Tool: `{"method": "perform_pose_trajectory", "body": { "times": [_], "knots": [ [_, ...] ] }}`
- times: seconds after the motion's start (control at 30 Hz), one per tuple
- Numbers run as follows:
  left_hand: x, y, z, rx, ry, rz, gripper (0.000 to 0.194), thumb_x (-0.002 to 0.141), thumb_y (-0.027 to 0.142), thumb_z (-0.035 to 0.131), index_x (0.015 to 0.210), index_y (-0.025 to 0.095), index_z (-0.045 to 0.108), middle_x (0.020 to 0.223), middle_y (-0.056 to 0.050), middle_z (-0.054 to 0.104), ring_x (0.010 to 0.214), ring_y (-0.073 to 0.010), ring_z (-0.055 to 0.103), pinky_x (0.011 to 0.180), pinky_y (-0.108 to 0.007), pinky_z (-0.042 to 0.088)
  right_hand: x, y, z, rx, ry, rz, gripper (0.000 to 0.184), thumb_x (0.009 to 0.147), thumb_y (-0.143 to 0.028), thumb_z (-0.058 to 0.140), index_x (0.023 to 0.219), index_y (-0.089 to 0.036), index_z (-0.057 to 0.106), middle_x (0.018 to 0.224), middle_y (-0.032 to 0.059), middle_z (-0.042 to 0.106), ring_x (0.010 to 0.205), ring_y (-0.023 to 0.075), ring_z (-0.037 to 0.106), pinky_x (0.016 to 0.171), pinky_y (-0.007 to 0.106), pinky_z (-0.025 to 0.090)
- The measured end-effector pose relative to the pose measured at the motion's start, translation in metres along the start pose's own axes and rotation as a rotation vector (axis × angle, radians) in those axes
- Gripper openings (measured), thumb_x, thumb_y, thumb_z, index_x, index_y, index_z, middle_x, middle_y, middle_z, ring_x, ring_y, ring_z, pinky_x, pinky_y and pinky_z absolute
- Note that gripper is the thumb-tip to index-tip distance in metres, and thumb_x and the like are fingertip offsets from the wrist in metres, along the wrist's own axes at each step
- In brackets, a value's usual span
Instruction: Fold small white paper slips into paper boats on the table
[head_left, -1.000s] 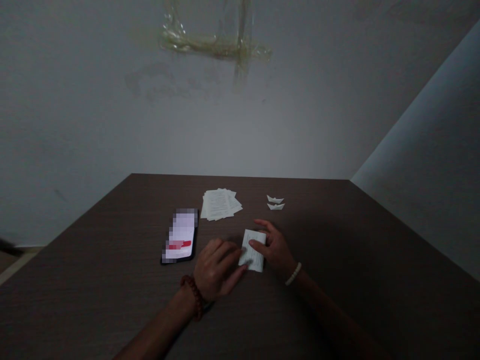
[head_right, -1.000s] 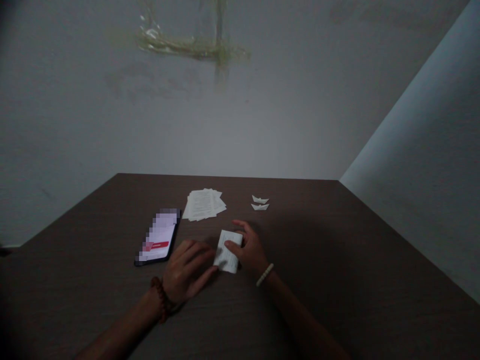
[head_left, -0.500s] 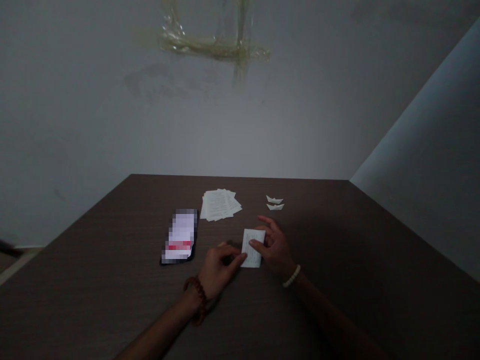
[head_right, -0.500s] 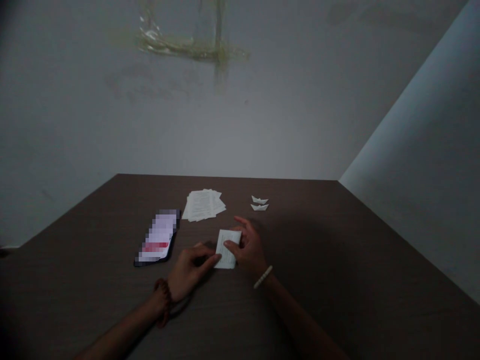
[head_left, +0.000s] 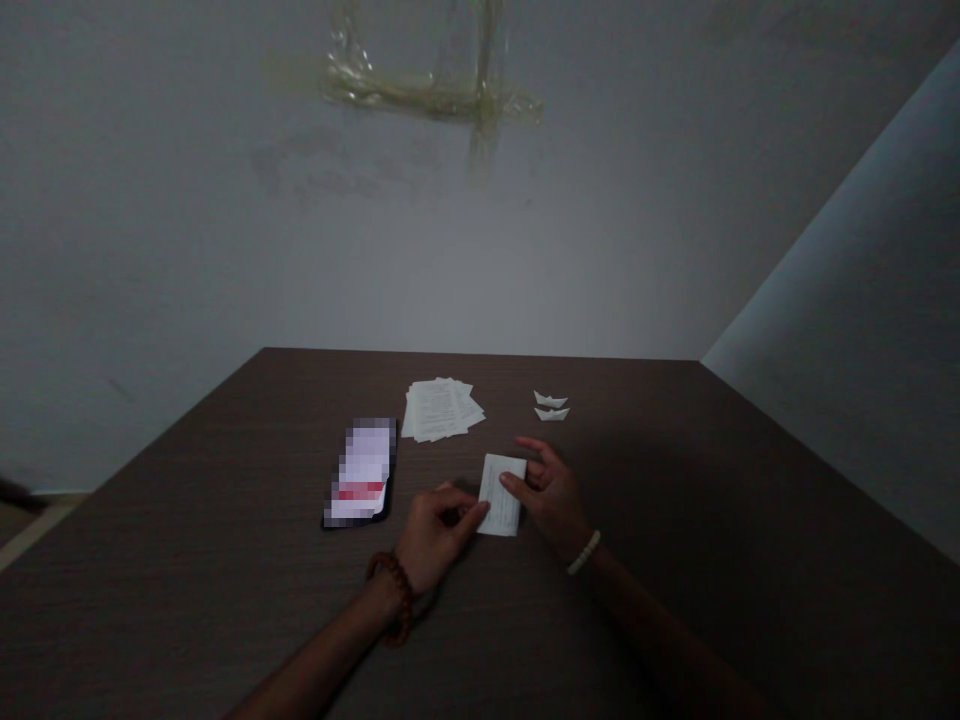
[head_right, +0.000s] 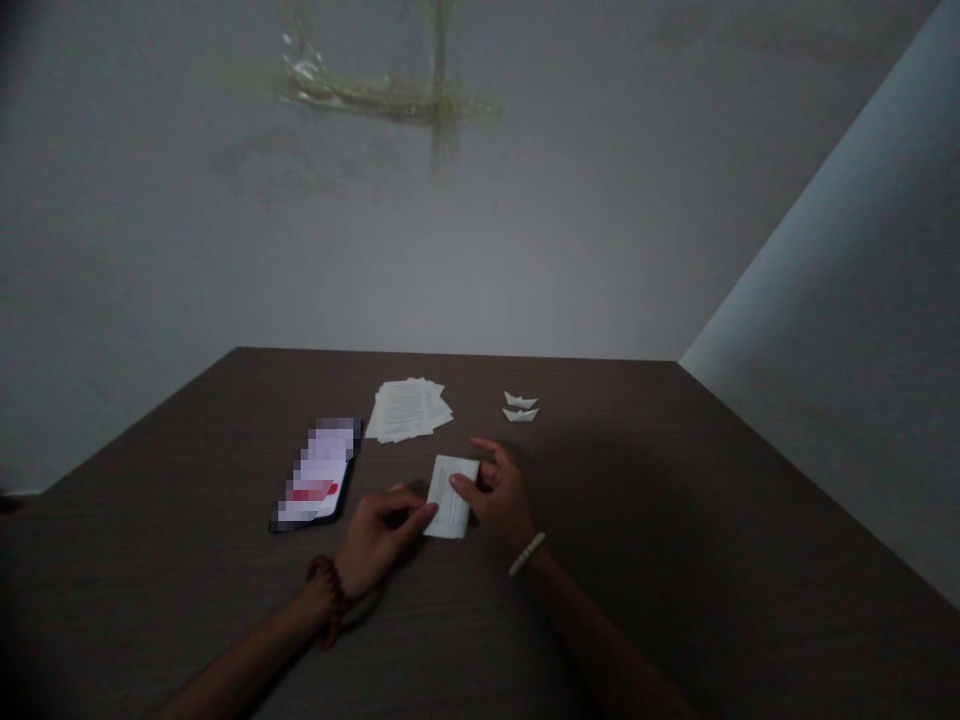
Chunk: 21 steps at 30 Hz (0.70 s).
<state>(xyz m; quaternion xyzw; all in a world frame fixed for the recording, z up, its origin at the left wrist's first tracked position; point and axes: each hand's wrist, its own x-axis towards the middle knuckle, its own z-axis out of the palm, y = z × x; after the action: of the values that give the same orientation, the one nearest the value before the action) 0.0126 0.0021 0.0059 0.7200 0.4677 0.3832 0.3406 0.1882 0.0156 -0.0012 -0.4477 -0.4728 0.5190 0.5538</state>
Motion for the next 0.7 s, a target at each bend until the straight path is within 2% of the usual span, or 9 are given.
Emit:
{"method": "perform_pose_trajectory", "body": {
  "times": [0.1,0.23,0.5,0.7],
  "knots": [
    [0.001,-0.002,-0.001,-0.063,0.022,-0.053,0.025,0.081,0.038,0.061,0.078,0.016,0.071,0.068,-0.002,0.063,0.064,-0.0149,0.057,0.06,-0.026,0.044,-0.001,0.001,0.001,0.003,-0.045,0.044,0.066,0.065,-0.035,0.077,0.118,-0.017,0.043,0.077,0.0045,0.072,0.063,0.0202,0.068,0.056,0.03,0.053],
    [0.002,-0.007,-0.001,-0.164,0.092,-0.135,0.027,0.078,0.04,0.064,0.086,0.015,0.07,0.067,-0.001,0.064,0.061,-0.0137,0.055,0.057,-0.024,0.043,-0.005,0.0,0.003,-0.008,-0.113,0.07,0.065,0.066,-0.033,0.076,0.119,-0.016,0.043,0.077,0.0052,0.073,0.065,0.0204,0.068,0.058,0.029,0.053],
    [0.003,-0.004,-0.003,-0.172,0.183,-0.171,0.025,0.073,0.038,0.068,0.08,0.015,0.071,0.064,-0.001,0.064,0.06,-0.0132,0.055,0.057,-0.023,0.043,-0.009,-0.001,0.004,-0.046,-0.175,0.062,0.058,0.07,-0.032,0.074,0.117,-0.015,0.046,0.084,0.0081,0.073,0.071,0.0212,0.07,0.064,0.033,0.054],
    [0.002,-0.006,-0.002,-0.157,0.179,-0.172,0.026,0.073,0.039,0.067,0.078,0.014,0.072,0.063,-0.001,0.064,0.06,-0.014,0.056,0.057,-0.023,0.044,-0.01,-0.003,0.005,-0.064,-0.172,0.052,0.057,0.069,-0.033,0.074,0.116,-0.015,0.047,0.083,0.0075,0.073,0.07,0.021,0.069,0.064,0.033,0.054]
  ]
}}
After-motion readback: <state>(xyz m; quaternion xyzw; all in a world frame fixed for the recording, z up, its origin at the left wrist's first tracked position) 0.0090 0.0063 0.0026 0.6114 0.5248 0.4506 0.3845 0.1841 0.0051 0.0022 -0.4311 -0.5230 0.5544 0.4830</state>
